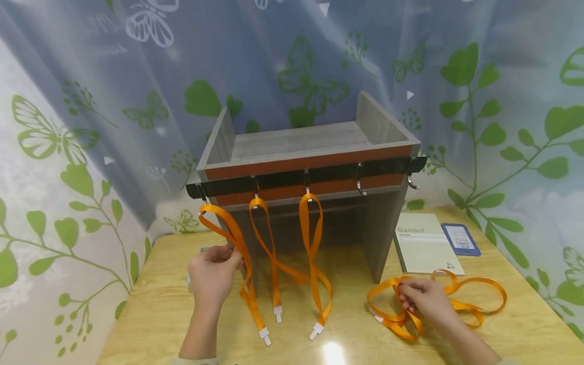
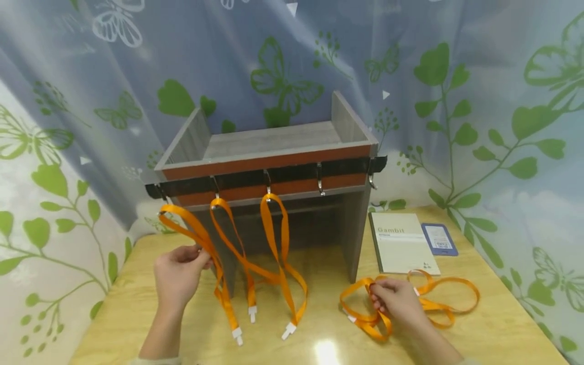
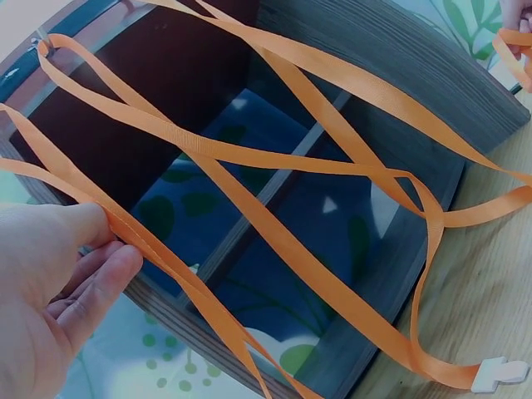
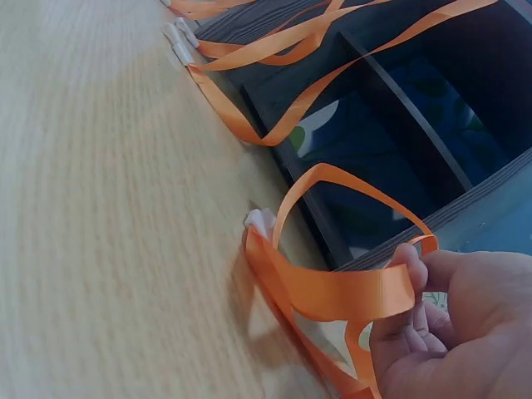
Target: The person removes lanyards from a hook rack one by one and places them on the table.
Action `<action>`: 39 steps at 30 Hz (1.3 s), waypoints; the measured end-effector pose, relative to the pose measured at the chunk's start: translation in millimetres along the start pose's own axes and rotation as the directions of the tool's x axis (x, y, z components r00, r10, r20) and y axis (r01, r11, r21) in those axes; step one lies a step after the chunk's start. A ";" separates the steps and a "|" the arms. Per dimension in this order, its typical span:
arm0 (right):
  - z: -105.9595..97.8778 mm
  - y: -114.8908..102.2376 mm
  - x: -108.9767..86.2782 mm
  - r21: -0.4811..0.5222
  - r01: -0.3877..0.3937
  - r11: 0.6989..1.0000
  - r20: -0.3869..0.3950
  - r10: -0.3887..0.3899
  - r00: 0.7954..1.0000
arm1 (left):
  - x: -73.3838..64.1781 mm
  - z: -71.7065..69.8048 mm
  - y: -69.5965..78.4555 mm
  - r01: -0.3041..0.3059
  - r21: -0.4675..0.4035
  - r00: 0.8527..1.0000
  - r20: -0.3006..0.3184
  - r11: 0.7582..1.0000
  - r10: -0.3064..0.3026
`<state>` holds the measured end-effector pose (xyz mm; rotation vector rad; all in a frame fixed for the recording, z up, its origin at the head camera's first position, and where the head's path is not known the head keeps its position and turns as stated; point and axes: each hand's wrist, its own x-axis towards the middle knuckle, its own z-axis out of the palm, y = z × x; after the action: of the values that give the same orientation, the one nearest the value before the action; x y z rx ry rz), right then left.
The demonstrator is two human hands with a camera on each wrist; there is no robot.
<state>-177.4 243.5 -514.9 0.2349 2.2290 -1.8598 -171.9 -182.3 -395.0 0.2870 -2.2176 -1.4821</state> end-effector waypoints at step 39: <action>6.7 -44.5 -8.1 -0.116 0.204 0.972 0.111 -0.192 0.975 | -1.5 -1.6 1.2 -0.006 -0.053 1.000 0.013 0.999 0.006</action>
<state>-181.0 229.1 -471.7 -0.1044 2.3644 -1.7705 -169.7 -182.6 -393.7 0.2541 -2.1832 -1.5414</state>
